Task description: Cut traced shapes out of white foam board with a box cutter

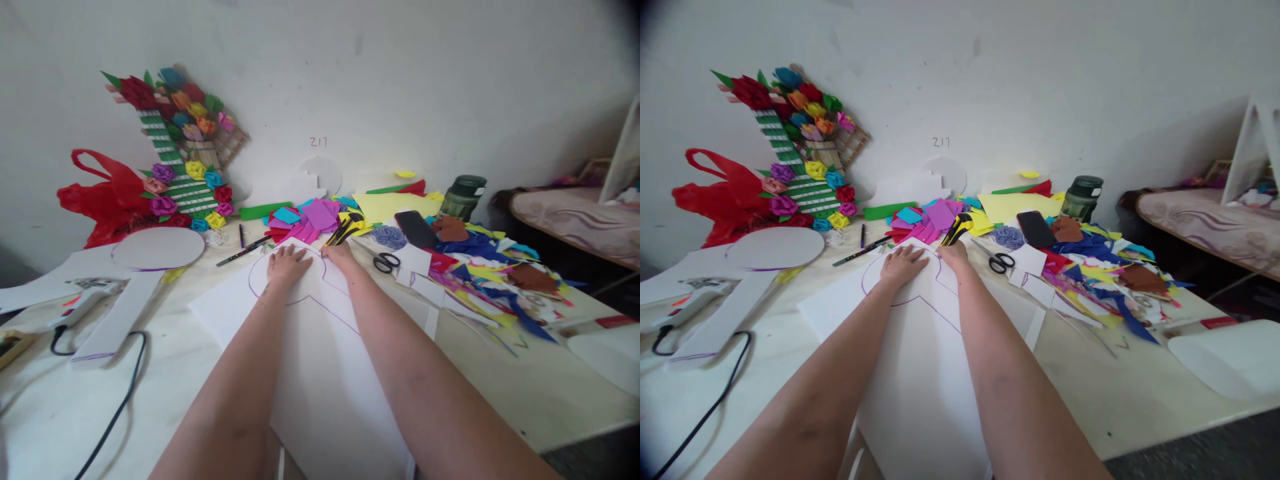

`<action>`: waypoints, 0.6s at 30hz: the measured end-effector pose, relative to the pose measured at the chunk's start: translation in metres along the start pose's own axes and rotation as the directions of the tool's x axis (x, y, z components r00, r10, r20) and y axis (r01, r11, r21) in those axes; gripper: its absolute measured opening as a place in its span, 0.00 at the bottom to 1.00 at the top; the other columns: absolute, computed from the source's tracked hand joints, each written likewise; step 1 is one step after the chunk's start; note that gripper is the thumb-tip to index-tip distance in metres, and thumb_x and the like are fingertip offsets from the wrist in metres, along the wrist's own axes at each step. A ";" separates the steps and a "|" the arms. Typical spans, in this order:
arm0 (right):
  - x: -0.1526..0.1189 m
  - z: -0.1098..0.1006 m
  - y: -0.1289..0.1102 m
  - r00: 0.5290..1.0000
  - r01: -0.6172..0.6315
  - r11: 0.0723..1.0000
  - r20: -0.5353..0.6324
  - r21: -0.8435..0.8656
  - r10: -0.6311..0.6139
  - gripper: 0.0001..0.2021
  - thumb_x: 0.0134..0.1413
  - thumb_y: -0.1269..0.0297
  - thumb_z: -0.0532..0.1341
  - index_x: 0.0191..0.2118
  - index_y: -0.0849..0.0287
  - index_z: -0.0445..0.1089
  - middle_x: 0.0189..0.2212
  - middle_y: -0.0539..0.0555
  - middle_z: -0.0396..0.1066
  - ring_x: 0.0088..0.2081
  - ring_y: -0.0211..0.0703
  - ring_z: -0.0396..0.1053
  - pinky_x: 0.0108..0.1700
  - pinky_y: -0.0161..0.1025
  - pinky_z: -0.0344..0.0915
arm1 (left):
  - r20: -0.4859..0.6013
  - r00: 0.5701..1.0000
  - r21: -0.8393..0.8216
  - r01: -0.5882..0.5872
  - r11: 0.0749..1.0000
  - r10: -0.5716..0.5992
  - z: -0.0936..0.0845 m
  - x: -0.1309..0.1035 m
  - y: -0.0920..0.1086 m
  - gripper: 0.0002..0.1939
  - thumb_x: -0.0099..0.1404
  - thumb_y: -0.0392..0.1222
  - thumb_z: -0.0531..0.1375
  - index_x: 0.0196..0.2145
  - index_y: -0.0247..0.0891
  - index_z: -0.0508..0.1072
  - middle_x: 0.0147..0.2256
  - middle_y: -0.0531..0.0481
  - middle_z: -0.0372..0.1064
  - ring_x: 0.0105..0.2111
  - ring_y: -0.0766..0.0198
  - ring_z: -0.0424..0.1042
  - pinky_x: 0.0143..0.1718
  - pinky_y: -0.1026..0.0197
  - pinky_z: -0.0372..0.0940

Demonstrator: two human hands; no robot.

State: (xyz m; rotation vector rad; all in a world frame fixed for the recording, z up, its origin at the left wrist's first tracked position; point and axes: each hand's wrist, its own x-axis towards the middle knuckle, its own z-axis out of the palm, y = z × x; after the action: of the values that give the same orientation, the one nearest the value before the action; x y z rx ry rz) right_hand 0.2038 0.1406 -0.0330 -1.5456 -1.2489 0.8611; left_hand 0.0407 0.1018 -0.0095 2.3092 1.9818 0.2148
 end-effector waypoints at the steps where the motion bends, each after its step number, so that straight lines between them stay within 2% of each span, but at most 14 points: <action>1: -0.001 0.000 0.000 1.000 -0.001 1.000 0.001 0.001 0.001 0.09 0.31 0.67 0.61 0.26 0.61 0.72 0.26 0.52 0.72 0.28 0.38 0.67 0.29 0.33 0.61 | -0.001 1.000 0.001 0.000 1.000 0.000 -0.001 0.000 0.000 0.30 0.62 0.65 0.43 0.59 0.57 0.57 0.65 0.58 0.41 0.63 0.54 0.40 0.60 0.46 0.38; 8: -0.007 -0.001 -0.007 1.000 -0.011 0.998 0.010 -0.060 0.011 0.10 0.33 0.68 0.60 0.28 0.61 0.72 0.27 0.53 0.73 0.30 0.40 0.69 0.30 0.33 0.62 | 0.010 1.000 -0.004 0.004 1.000 -0.004 -0.003 -0.002 0.002 0.30 0.62 0.65 0.43 0.59 0.56 0.57 0.65 0.57 0.41 0.63 0.54 0.39 0.61 0.46 0.38; 15: -0.022 -0.007 -0.031 1.000 0.009 0.935 0.022 -0.354 -0.001 0.11 0.39 0.66 0.59 0.32 0.62 0.73 0.31 0.58 0.74 0.36 0.47 0.71 0.37 0.37 0.64 | 0.006 1.000 0.000 0.000 1.000 0.000 -0.003 -0.002 0.002 0.30 0.62 0.64 0.43 0.60 0.56 0.57 0.65 0.57 0.41 0.63 0.54 0.40 0.60 0.46 0.39; 18: -0.027 -0.006 -0.039 1.000 0.016 0.909 0.014 -0.417 -0.012 0.12 0.40 0.67 0.60 0.35 0.62 0.73 0.33 0.59 0.74 0.39 0.50 0.71 0.38 0.37 0.64 | 0.008 1.000 -0.001 0.004 1.000 -0.004 -0.004 -0.004 0.003 0.30 0.62 0.64 0.43 0.60 0.56 0.56 0.65 0.57 0.41 0.63 0.54 0.40 0.60 0.46 0.39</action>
State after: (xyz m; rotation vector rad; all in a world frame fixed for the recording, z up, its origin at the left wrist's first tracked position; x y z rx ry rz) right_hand 0.1912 0.1147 0.0054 -1.8639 -1.5212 0.6153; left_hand 0.0422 0.0977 -0.0051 2.3014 1.9824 0.2062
